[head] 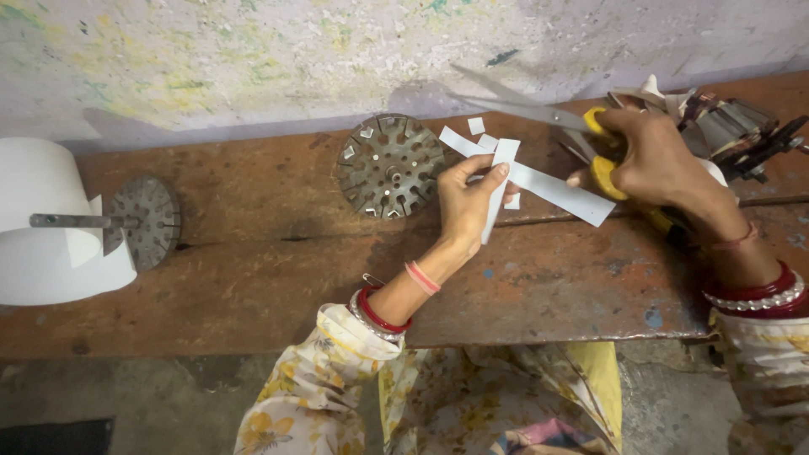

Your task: The person uses yellow-handled scissors to cut a white paper strip into small rectangular pieces. They then fold each piece and place them into the slots of a perforated metal disc on the table.

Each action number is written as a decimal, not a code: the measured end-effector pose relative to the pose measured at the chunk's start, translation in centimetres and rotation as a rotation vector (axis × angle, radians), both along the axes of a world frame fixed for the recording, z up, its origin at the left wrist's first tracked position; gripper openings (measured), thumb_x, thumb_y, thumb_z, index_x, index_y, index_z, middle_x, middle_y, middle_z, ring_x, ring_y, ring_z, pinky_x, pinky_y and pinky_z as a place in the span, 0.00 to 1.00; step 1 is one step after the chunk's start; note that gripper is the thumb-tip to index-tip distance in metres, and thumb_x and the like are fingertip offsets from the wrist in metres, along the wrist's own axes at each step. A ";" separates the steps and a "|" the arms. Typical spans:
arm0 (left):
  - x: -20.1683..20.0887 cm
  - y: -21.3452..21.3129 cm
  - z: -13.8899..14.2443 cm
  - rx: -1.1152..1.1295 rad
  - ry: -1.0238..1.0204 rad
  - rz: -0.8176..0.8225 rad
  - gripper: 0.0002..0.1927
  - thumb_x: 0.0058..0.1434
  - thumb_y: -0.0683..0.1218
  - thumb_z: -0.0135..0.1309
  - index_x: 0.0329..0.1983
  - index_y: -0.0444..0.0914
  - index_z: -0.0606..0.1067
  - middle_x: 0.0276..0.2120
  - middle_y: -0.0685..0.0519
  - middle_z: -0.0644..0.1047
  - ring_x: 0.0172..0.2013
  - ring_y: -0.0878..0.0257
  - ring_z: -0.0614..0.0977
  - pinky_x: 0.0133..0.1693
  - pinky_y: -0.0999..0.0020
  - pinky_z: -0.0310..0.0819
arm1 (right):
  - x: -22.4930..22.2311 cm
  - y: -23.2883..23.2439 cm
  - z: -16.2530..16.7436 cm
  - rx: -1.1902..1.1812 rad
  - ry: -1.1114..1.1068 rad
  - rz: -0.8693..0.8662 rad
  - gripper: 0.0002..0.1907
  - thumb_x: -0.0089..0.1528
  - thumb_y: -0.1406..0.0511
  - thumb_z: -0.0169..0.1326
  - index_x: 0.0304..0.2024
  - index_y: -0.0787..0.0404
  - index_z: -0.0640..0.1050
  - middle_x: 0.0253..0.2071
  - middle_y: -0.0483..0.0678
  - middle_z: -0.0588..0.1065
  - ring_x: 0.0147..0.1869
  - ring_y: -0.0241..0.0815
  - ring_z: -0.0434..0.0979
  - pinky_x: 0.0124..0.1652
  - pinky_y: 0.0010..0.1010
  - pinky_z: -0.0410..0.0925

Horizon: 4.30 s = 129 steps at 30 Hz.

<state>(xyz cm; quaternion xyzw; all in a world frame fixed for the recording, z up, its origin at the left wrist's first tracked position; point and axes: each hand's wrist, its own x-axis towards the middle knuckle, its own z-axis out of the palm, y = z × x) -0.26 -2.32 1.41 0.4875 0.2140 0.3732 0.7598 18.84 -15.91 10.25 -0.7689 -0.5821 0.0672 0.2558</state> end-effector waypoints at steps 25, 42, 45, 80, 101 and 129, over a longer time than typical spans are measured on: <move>0.0 1.0 0.9 0.064 0.018 0.161 0.07 0.63 0.36 0.57 0.44 0.28 0.80 0.31 0.46 0.83 0.22 0.65 0.81 0.22 0.72 0.74 | -0.1 -0.2 0.5 -0.253 0.036 0.088 0.37 0.49 0.67 0.63 0.60 0.74 0.71 0.17 0.54 0.72 0.14 0.44 0.68 0.16 0.38 0.62; -0.1 0.6 0.5 0.058 0.035 0.105 0.09 0.64 0.34 0.56 0.47 0.30 0.80 0.31 0.48 0.83 0.22 0.68 0.78 0.22 0.74 0.70 | -0.1 -0.1 0.0 -0.318 -0.048 0.129 0.37 0.49 0.69 0.64 0.61 0.73 0.71 0.13 0.54 0.71 0.12 0.44 0.67 0.15 0.39 0.60; -0.1 0.6 0.6 0.047 0.025 0.099 0.10 0.63 0.33 0.55 0.47 0.30 0.80 0.31 0.47 0.83 0.22 0.68 0.79 0.22 0.75 0.69 | -0.1 -0.2 -0.2 -0.306 -0.063 0.142 0.42 0.49 0.63 0.71 0.62 0.73 0.71 0.15 0.54 0.69 0.12 0.46 0.65 0.14 0.41 0.59; 0.1 0.3 -0.2 0.030 -0.013 0.110 0.06 0.64 0.33 0.55 0.43 0.30 0.79 0.31 0.48 0.82 0.24 0.66 0.81 0.22 0.73 0.71 | -0.8 -0.7 1.1 -0.220 -0.018 0.119 0.32 0.48 0.71 0.65 0.56 0.74 0.75 0.10 0.56 0.70 0.11 0.42 0.65 0.15 0.36 0.59; -0.4 0.2 1.2 0.049 0.096 0.056 0.04 0.62 0.33 0.56 0.38 0.31 0.80 0.27 0.48 0.81 0.21 0.67 0.79 0.20 0.74 0.69 | -0.9 -0.5 1.2 -0.410 -0.084 0.039 0.37 0.52 0.67 0.69 0.62 0.71 0.72 0.22 0.63 0.77 0.19 0.47 0.72 0.22 0.40 0.67; -0.5 -0.2 0.9 0.070 0.139 -0.011 0.07 0.62 0.34 0.57 0.43 0.29 0.80 0.29 0.47 0.82 0.20 0.65 0.79 0.17 0.73 0.67 | 1.8 -1.0 -0.9 -0.180 -0.081 0.173 0.35 0.48 0.68 0.68 0.58 0.71 0.76 0.51 0.63 0.79 0.44 0.53 0.84 0.43 0.37 0.77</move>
